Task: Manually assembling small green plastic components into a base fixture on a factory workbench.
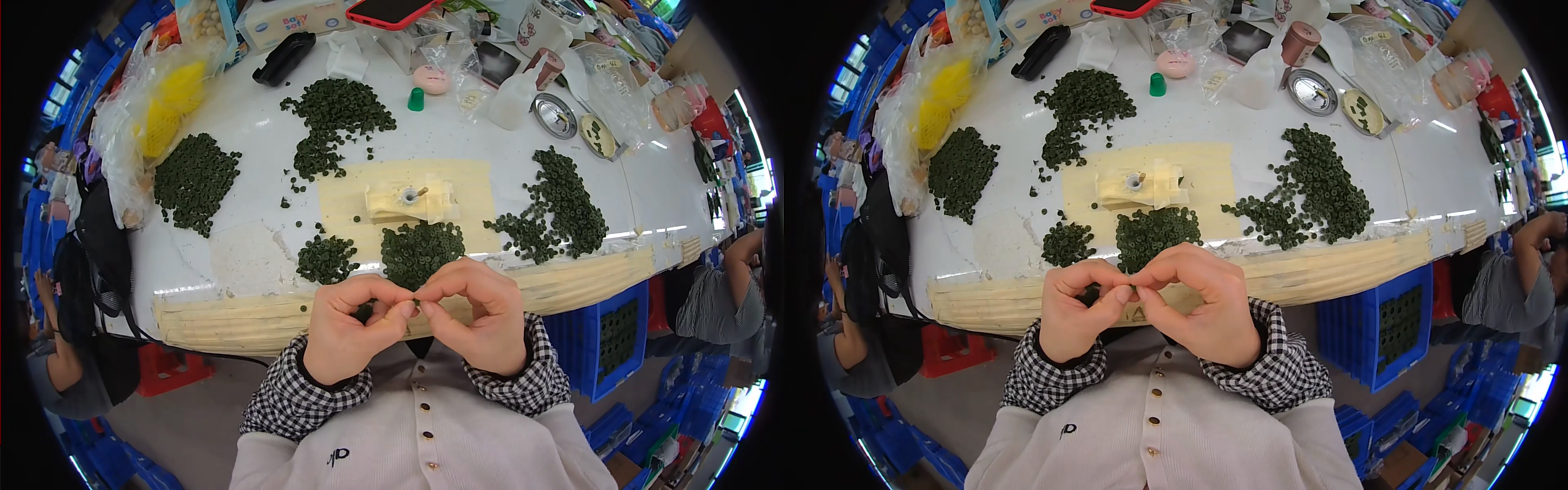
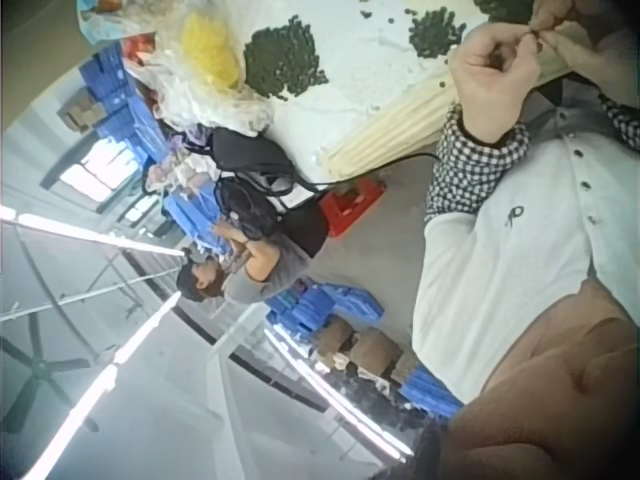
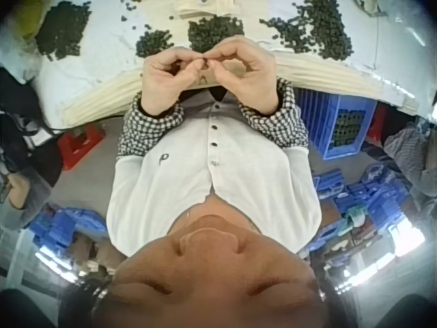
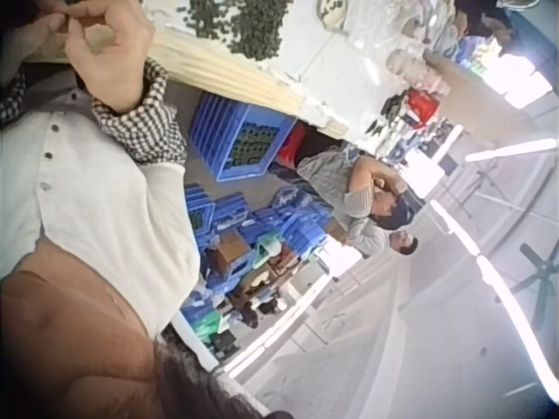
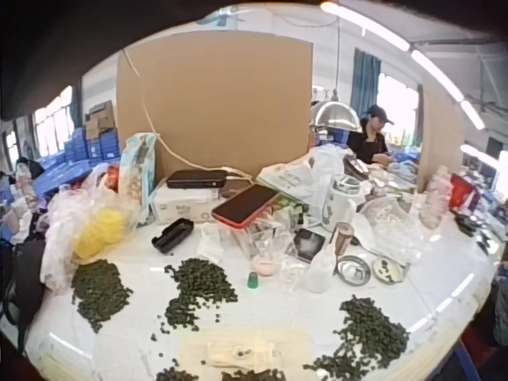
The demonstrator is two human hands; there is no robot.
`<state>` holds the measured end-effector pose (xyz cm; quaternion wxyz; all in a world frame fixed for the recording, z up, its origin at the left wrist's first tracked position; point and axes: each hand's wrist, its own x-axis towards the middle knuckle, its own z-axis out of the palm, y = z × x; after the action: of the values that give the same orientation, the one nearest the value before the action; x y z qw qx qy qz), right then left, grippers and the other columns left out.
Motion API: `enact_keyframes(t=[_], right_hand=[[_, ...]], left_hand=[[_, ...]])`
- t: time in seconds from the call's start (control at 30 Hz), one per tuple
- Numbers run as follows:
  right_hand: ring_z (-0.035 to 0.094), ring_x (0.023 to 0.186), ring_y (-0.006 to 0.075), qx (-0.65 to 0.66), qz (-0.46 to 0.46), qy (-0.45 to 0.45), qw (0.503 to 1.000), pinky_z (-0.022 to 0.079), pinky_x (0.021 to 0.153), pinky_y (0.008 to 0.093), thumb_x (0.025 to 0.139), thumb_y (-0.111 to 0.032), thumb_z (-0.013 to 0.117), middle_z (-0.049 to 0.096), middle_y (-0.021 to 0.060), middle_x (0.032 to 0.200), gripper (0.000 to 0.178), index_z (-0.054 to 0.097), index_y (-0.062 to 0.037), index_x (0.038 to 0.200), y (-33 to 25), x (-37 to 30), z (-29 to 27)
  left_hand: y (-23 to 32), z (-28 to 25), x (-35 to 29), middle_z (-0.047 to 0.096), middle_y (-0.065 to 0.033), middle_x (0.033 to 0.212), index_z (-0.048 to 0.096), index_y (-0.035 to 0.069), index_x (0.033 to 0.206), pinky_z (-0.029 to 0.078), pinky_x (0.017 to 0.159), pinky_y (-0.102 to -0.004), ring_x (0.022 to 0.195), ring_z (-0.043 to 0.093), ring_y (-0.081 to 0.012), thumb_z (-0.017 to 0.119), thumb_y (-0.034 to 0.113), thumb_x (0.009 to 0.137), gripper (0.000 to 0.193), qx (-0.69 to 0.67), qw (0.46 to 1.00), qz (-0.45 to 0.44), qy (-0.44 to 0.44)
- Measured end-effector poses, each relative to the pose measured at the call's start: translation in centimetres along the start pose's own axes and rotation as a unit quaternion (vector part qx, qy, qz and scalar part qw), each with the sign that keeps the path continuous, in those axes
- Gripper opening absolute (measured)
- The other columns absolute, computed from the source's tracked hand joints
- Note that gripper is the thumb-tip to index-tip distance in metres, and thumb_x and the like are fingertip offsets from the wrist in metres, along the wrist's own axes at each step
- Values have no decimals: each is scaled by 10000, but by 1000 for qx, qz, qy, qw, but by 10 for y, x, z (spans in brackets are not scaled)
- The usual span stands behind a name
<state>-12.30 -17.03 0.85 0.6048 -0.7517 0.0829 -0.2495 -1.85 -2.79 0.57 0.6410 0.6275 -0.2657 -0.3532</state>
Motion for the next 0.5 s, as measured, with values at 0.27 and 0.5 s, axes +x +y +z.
enact_keyframes(t=[0.27,0.5], right_hand=[[581,743,211,129,-73,-146,978,470,658,289,878,3,504,605,129,903,170,621,-22,999,-20,-1,-15],[555,822,242,739,-140,-315,578,460,735,305,960,-120,377,573,139,962,259,557,64,991,-79,-7,59]], left_hand=[[9,-27,3,503,67,653,637,-26,857,320,545,-166,592,394,-7,618,4,828,46,-17,993,-40,106],[7,-38,3,490,75,641,621,-2,853,233,469,-160,510,322,15,609,45,850,49,-43,987,-35,152]])
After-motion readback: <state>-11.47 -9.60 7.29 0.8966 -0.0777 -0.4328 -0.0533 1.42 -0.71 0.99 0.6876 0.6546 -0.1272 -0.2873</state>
